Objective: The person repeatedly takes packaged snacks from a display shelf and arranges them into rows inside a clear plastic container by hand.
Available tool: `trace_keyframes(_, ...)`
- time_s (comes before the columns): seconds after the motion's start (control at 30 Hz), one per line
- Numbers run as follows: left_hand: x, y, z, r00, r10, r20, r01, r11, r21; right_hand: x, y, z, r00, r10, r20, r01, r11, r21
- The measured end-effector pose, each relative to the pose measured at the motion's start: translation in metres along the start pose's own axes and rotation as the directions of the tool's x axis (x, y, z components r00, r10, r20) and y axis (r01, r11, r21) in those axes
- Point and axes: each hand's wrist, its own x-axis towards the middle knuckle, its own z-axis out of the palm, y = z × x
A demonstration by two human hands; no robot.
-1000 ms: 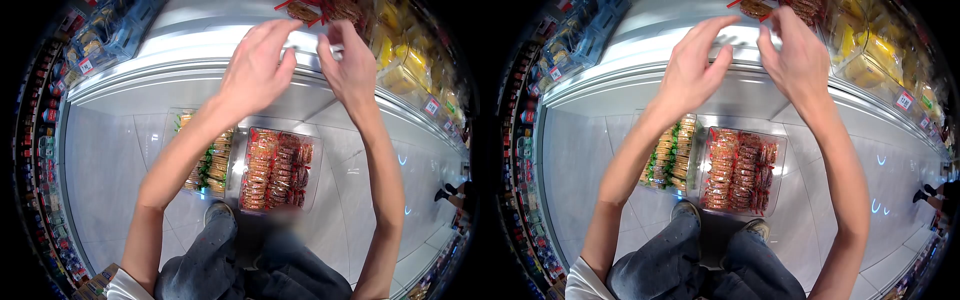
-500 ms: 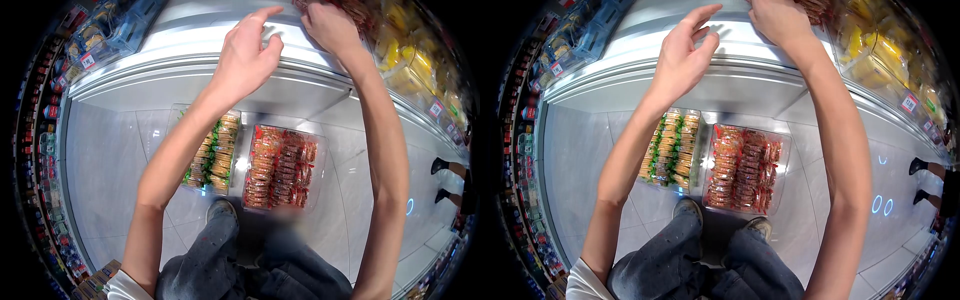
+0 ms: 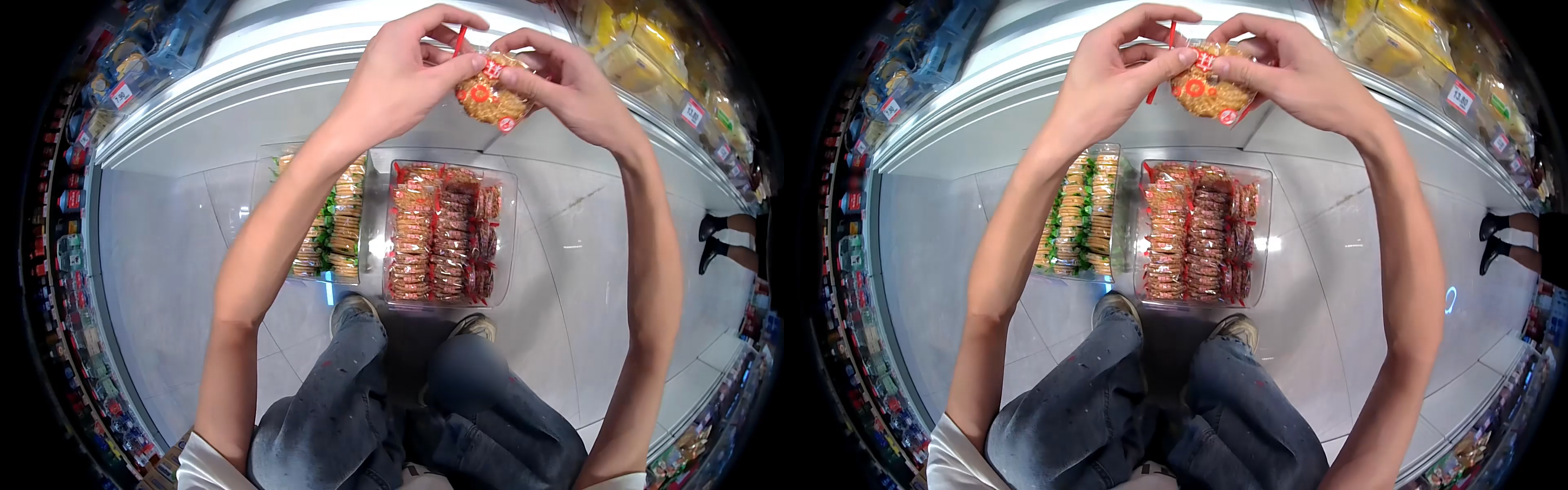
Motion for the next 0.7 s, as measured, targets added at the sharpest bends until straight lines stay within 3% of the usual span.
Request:
trace_keyframes(0.2,-0.023,-0.037,0.028,0.973,-0.157,0.172,0.15,0.987,0.058,-0.028,0.045,0.013,0.994,0.065,0.084,-0.049,0.982,-0.184)
trace_keyframes(0.27,-0.03,-0.045,0.035,0.941,-0.267,0.207,0.245,0.961,0.125,-0.033,0.048,0.017,0.975,0.195,0.109,-0.145,0.923,-0.356)
trace_keyframes(0.33,-0.039,-0.056,0.043,0.939,-0.253,0.234,0.201,0.954,0.225,-0.038,0.054,0.026,0.965,0.246,0.091,-0.163,0.835,-0.525)
trace_keyframes(0.43,-0.055,-0.07,0.054,0.91,-0.274,0.312,0.156,0.921,0.356,-0.049,0.08,0.041,0.948,0.277,0.16,-0.127,0.784,-0.607)
trace_keyframes(0.53,-0.074,-0.084,0.067,0.866,-0.325,0.38,0.11,0.865,0.489,-0.063,0.117,0.062,0.964,0.179,0.198,-0.057,0.862,-0.503)
trace_keyframes(0.57,-0.08,-0.093,0.07,0.886,-0.262,0.384,0.028,0.854,0.519,-0.069,0.122,0.07,0.97,0.142,0.199,-0.032,0.881,-0.471)
trace_keyframes(0.7,-0.099,-0.122,0.075,0.914,-0.036,0.405,-0.227,0.781,0.581,-0.075,0.152,0.097,0.964,0.233,0.131,-0.037,0.602,-0.797)
